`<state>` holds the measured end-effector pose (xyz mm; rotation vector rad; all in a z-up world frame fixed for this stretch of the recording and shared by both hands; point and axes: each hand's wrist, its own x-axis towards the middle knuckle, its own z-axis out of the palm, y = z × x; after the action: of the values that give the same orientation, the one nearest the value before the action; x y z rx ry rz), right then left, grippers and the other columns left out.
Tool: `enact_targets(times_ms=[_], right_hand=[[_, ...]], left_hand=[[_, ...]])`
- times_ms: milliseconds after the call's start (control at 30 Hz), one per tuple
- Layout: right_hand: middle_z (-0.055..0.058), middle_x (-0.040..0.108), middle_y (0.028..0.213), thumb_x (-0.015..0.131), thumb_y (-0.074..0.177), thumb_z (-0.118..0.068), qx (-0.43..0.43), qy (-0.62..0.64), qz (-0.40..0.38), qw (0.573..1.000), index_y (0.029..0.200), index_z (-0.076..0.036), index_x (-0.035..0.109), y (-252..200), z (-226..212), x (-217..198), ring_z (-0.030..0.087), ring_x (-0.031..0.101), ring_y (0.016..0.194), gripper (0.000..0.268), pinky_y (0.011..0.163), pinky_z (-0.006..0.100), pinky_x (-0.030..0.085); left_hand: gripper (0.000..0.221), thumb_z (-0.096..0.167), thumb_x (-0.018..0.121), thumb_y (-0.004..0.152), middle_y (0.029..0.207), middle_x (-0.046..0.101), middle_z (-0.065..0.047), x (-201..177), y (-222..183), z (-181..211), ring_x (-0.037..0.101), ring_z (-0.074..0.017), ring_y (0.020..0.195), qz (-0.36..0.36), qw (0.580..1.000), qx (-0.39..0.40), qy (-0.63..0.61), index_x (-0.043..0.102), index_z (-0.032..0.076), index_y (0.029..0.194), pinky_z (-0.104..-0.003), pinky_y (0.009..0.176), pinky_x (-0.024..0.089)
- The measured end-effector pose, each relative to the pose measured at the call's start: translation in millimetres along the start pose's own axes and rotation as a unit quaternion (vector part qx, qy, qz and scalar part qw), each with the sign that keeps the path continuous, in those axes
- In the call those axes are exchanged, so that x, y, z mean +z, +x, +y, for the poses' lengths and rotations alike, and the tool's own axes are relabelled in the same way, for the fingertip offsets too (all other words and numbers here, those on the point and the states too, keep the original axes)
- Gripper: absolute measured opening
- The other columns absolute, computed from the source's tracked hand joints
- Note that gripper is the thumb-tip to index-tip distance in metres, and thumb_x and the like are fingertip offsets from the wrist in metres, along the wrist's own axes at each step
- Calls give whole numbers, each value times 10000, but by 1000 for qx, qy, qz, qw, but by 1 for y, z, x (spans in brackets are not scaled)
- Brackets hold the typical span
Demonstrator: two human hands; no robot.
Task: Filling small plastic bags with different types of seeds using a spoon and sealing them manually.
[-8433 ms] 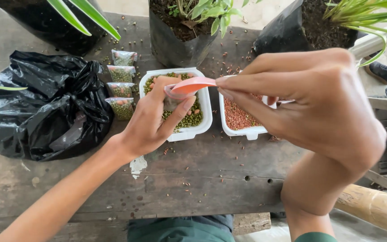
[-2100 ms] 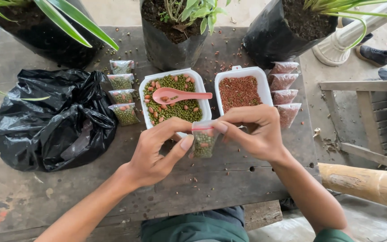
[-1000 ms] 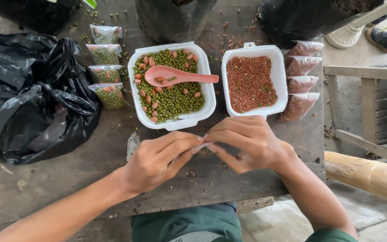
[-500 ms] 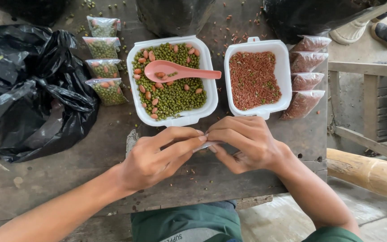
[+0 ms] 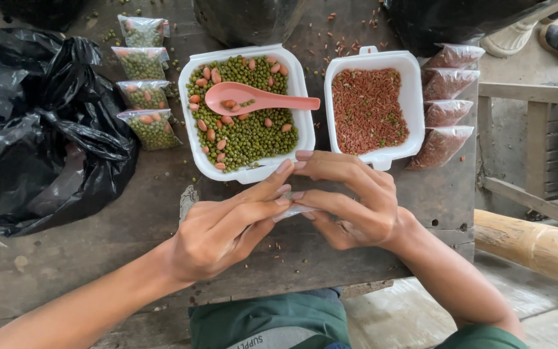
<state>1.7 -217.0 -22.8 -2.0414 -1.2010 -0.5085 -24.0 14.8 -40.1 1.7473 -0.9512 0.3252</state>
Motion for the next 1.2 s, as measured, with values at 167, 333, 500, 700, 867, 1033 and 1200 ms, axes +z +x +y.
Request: enact_targets(times_ms=[167,333,500,700,867,1033,1200], right_hand=[[304,599,1317,585,1030,-122,32,4,-12,999,1073,-38,713,0,-2,-3,447,699,1179,160,851,390,705],[291,625,1311,578,1021,-82,33,26,-17,999,1072,-8,698,2,-2,-2,465,699,1215,149,952,429,665],[295,624,1302,584,993,-72,41,50,-14,998,1012,-15,741,2,-3,-5,461,717,1191,168,1000,462,654],[289,611,1338,606,986,-72,63,70,-16,995,992,-27,751,0,-3,-7,437,712,1216,152,822,355,677],[279,633,1310,634,966,-63,79,85,-7,993,959,-25,748,2,-3,-9,431,711,1212,120,852,368,678],[281,658,1262,649,948,-45,77,87,3,993,891,-20,736,4,-1,-12,441,722,1181,107,793,362,679],[243,667,1275,672,950,-68,103,115,6,988,917,-25,755,5,-2,-14,423,734,1183,99,821,368,685]], left_hand=[[166,-53,674,993,1346,591,-326,-1,3,0,767,-317,1156,6,1000,-3,25,652,-97,1151,-311,918,696],[160,-41,643,1010,1378,552,-341,-1,0,-3,767,-332,1170,-6,1000,0,10,637,-103,1157,-335,951,694],[124,-45,660,1004,1396,511,-364,0,2,-4,801,-362,1115,-16,1000,9,-10,622,-108,1104,-359,945,715],[71,-27,642,1018,1448,470,-352,4,-5,-10,819,-333,1089,-21,999,-11,-37,589,-53,1056,-339,895,721],[50,-5,626,1013,1420,492,-367,6,-3,-11,825,-288,1047,-15,998,-23,-59,593,-39,1027,-311,863,709],[44,0,608,1014,1437,488,-355,5,2,-8,803,-326,1096,-14,995,-40,-90,578,-30,1029,-364,938,701],[78,23,592,1015,1444,478,-358,5,5,-5,771,-358,1147,-8,993,-52,-104,560,-30,968,-388,969,691]])
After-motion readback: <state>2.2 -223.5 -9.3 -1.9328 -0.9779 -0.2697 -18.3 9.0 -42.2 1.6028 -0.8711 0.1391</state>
